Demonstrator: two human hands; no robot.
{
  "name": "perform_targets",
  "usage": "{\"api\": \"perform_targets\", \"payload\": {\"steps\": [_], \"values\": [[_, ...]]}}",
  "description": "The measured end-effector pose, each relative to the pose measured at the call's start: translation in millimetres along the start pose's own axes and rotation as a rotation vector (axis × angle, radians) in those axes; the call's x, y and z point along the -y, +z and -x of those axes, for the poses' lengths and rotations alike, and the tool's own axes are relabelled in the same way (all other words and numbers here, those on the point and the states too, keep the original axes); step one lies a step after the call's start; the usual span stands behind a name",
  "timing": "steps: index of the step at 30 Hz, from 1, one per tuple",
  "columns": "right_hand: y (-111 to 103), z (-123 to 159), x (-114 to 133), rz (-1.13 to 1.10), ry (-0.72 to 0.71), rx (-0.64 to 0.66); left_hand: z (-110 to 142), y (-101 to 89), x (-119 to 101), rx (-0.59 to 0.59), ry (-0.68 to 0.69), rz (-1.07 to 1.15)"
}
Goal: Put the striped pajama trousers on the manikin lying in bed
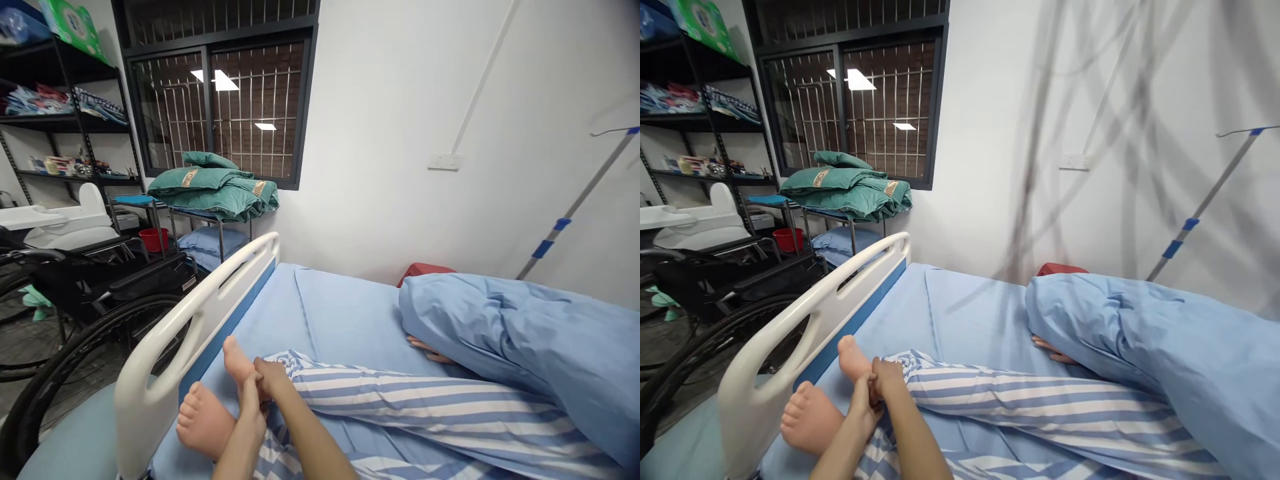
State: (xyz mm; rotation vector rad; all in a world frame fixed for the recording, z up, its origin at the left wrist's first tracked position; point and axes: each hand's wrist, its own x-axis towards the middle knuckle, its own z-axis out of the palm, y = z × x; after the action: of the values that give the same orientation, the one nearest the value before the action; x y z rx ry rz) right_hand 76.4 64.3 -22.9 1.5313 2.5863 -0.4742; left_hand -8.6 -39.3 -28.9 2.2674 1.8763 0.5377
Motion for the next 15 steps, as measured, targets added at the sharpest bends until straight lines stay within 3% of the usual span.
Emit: {"api": "perform_targets", "payload": {"steps": [5, 7, 10, 12, 15], "values": [[17, 23, 0, 0.007, -0.054, -0.300, 3, 15.8, 15, -0.238, -0.359, 0.135], [23, 29, 2, -0.004, -0.060, -0.351, 2, 15.4, 12, -0.418, -0.579, 0.139], [26, 32, 5, -0.017, -0.051, -0.353, 0, 0.1, 1, -0.736, -0.938, 0.076], [23, 32, 8, -0.016, -0.036, -0.331, 0, -15.0, -10, -0.889, -1.007, 0.109], [8, 30, 8, 0.011, -0.050, -0.238, 1, -33.9, -24, -1.055, -0.937, 0.270]]}}
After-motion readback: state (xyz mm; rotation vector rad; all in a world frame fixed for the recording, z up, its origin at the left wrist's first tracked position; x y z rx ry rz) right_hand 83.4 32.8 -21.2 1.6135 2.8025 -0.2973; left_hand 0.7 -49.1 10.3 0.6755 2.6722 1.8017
